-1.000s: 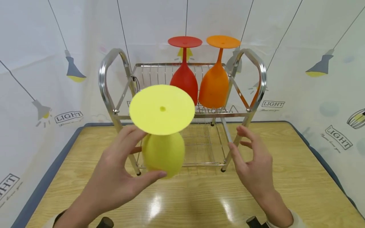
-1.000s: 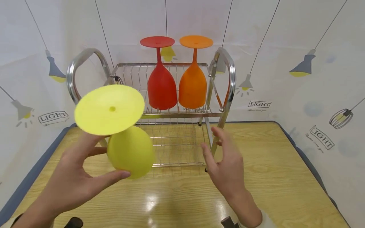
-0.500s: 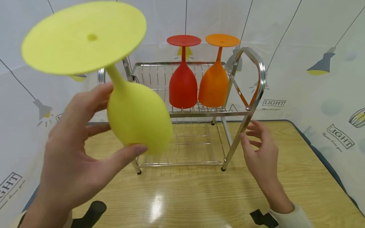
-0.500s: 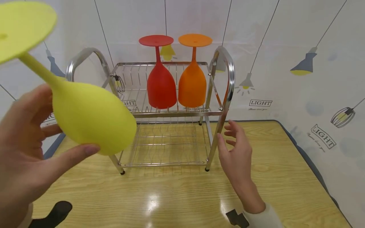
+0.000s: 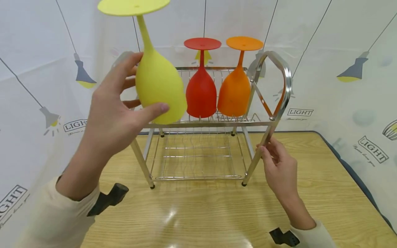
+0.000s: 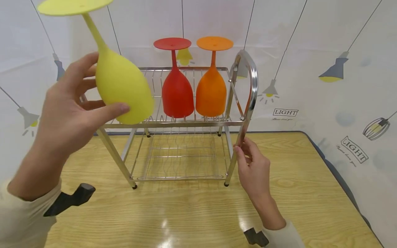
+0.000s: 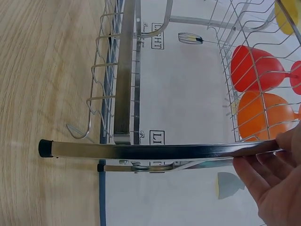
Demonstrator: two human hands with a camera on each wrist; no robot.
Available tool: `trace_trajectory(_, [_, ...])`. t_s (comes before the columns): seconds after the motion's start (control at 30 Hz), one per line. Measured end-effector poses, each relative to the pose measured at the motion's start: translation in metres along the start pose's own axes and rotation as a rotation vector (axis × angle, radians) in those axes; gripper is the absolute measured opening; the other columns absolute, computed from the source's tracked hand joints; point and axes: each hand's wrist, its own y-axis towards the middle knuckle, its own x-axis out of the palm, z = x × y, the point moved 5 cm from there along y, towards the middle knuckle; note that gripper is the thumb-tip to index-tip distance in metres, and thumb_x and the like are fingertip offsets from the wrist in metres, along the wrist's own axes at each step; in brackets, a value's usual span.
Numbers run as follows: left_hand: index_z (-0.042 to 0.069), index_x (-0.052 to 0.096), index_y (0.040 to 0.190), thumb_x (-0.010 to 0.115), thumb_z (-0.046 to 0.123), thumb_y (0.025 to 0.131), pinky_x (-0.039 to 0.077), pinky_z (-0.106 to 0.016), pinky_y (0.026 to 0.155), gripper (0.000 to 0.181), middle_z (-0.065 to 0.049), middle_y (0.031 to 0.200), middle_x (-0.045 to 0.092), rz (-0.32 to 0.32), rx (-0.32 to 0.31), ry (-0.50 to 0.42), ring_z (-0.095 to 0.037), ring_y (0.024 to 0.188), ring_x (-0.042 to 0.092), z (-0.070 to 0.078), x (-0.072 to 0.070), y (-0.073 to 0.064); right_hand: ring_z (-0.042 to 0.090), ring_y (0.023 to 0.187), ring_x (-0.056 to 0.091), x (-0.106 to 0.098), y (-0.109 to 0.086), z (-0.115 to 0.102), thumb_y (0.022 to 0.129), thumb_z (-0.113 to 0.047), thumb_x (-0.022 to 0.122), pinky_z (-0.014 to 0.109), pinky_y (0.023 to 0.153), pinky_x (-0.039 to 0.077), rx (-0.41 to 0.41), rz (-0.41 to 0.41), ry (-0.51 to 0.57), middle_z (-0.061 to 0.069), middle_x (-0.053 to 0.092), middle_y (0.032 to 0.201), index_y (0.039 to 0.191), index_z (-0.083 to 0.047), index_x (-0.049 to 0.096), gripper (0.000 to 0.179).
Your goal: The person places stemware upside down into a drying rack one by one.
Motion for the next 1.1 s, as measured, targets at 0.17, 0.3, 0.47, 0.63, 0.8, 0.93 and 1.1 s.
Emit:
trace_trajectory(0.17, [0.023, 0.04, 0.147, 0.081, 0.017, 0.079, 0.055, -0.049, 0.091, 0.08, -0.001, 0.142, 0.046, -0.047, -0.053, -0.013, -0.026, 0.124, 0.051, -0.012, 0.012, 0.009, -0.012, 0.092, 0.063, 0.001, -0.001, 0.001, 0.095, 0.0, 0.059, 0.013, 0.073, 0.055, -0.009, -0.017, 0.019, 0.022, 0.071, 0.1, 0.123, 0.004, 0.061, 0.028])
trace_trajectory(0.3, [0.019, 0.037, 0.148, 0.079, 0.021, 0.081, 0.056, -0.049, 0.089, 0.079, -0.007, 0.139, 0.047, -0.054, -0.083, 0.072, -0.027, 0.123, 0.05, -0.019, 0.018, 0.018, -0.013, 0.092, 0.062, 0.001, -0.001, 0.002, 0.095, 0.0, 0.058, 0.013, 0.073, 0.055, -0.018, -0.027, 0.009, 0.022, 0.071, 0.1, 0.123, 0.005, 0.06, 0.028])
trace_trajectory(0.47, [0.016, 0.031, 0.149, 0.076, 0.028, 0.082, 0.056, -0.045, 0.089, 0.082, -0.011, 0.136, 0.048, -0.079, -0.193, 0.191, -0.027, 0.116, 0.051, -0.025, 0.026, 0.027, -0.01, 0.092, 0.063, 0.001, 0.0, 0.003, 0.094, 0.002, 0.058, 0.014, 0.073, 0.055, -0.01, -0.048, 0.051, 0.024, 0.07, 0.101, 0.123, 0.006, 0.06, 0.029])
trace_trajectory(0.63, [0.014, 0.025, 0.151, 0.075, 0.028, 0.083, 0.056, -0.044, 0.09, 0.085, -0.01, 0.144, 0.041, -0.095, -0.26, 0.26, -0.028, 0.119, 0.049, -0.029, 0.036, 0.033, -0.008, 0.093, 0.064, 0.0, 0.0, 0.004, 0.094, 0.003, 0.057, 0.015, 0.074, 0.055, -0.002, -0.068, 0.063, 0.024, 0.069, 0.101, 0.123, 0.006, 0.059, 0.029])
trace_trajectory(0.8, [0.012, 0.024, 0.15, 0.073, 0.026, 0.084, 0.057, -0.042, 0.086, 0.084, -0.012, 0.143, 0.042, -0.133, -0.3, 0.277, -0.029, 0.115, 0.05, -0.037, 0.045, 0.042, -0.008, 0.094, 0.064, -0.001, -0.001, 0.005, 0.095, 0.0, 0.058, 0.016, 0.073, 0.056, 0.021, -0.052, 0.052, 0.022, 0.069, 0.101, 0.123, 0.002, 0.062, 0.029])
trace_trajectory(0.93, [0.008, 0.024, 0.149, 0.073, 0.024, 0.083, 0.058, -0.043, 0.083, 0.084, -0.015, 0.137, 0.047, -0.183, -0.329, 0.291, -0.031, 0.109, 0.053, -0.045, 0.05, 0.046, -0.006, 0.095, 0.064, -0.001, 0.0, 0.005, 0.095, -0.001, 0.059, 0.017, 0.073, 0.056, 0.024, -0.041, 0.053, 0.021, 0.069, 0.101, 0.122, 0.0, 0.063, 0.028])
trace_trajectory(1.1, [0.006, 0.021, 0.15, 0.074, 0.018, 0.083, 0.058, -0.042, 0.082, 0.086, -0.018, 0.132, 0.051, -0.245, -0.363, 0.309, -0.032, 0.104, 0.055, -0.054, 0.052, 0.05, -0.007, 0.095, 0.064, 0.001, 0.001, 0.006, 0.094, 0.0, 0.059, 0.015, 0.073, 0.056, 0.018, -0.032, 0.052, 0.023, 0.069, 0.101, 0.12, 0.001, 0.064, 0.026])
